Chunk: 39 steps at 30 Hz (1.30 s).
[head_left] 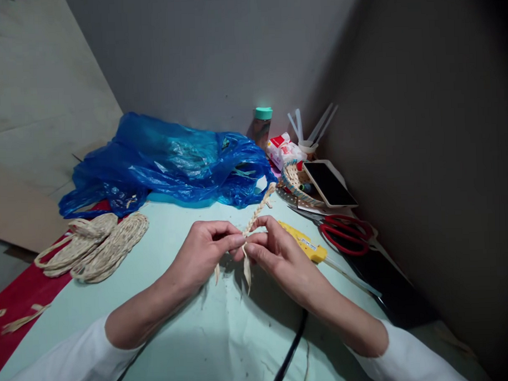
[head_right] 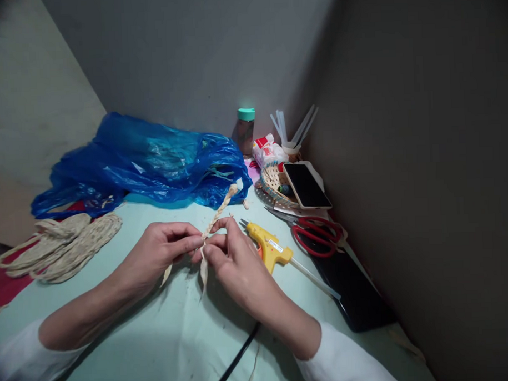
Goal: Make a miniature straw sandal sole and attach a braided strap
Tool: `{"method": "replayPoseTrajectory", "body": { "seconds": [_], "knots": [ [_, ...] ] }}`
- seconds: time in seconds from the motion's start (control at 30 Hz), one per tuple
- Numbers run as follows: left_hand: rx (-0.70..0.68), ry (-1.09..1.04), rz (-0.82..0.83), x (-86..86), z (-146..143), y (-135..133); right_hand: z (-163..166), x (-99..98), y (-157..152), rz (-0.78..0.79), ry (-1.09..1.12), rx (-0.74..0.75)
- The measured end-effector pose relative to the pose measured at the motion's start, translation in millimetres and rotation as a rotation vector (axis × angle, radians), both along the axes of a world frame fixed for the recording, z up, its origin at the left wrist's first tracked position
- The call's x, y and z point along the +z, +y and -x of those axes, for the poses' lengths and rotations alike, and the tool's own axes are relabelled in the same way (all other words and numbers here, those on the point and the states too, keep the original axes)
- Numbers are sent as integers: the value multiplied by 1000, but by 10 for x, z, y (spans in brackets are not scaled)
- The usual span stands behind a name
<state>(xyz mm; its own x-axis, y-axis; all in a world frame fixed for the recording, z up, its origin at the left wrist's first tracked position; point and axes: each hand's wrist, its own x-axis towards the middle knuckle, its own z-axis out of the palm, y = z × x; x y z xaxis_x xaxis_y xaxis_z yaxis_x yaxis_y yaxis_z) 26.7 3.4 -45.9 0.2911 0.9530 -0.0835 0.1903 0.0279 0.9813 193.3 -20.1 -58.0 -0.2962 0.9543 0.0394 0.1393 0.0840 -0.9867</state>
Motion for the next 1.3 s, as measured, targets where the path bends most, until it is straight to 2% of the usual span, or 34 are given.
{"method": "replayPoseTrajectory", "body": {
  "seconds": [0.13, 0.23, 0.37, 0.5, 0.67, 0.77, 0.83, 0.87, 1.0, 1.07, 1.17, 1.3],
  "knots": [
    [78, 2, -44, -11, 5, 0, -58, 65, 8, -276, -422, -86],
    [93, 25, -107, -12, -10, 2, -60, 62, -2, -506, -595, -161],
    [139, 28, -121, -38, -43, -20, -9, -15, -30, -755, -690, -248],
    [201, -109, -71, -96, -81, -71, 40, -71, -57, -943, -719, -261],
    [186, -340, 163, -134, -114, -141, 99, -126, -90, -1185, -847, -208],
    [153, -421, 227, -157, -113, -153, 128, -140, -101, -1244, -901, -146],
    [157, -429, 235, -176, -108, -151, 117, -104, -97, -1149, -828, -91],
    [159, -422, 235, -182, -105, -152, 99, -69, -90, -1033, -746, -80],
    [138, -328, 197, -160, -115, -186, -38, 124, -7, -372, -300, -284],
    [99, -231, 169, -129, -136, -212, -112, 185, 58, -177, -123, -303],
    [22, -82, 162, -89, -180, -234, -185, 184, 142, -53, 96, -189],
    [-38, -28, 85, -54, -220, -245, -201, 106, 181, 6, 292, -258]
  ]
}}
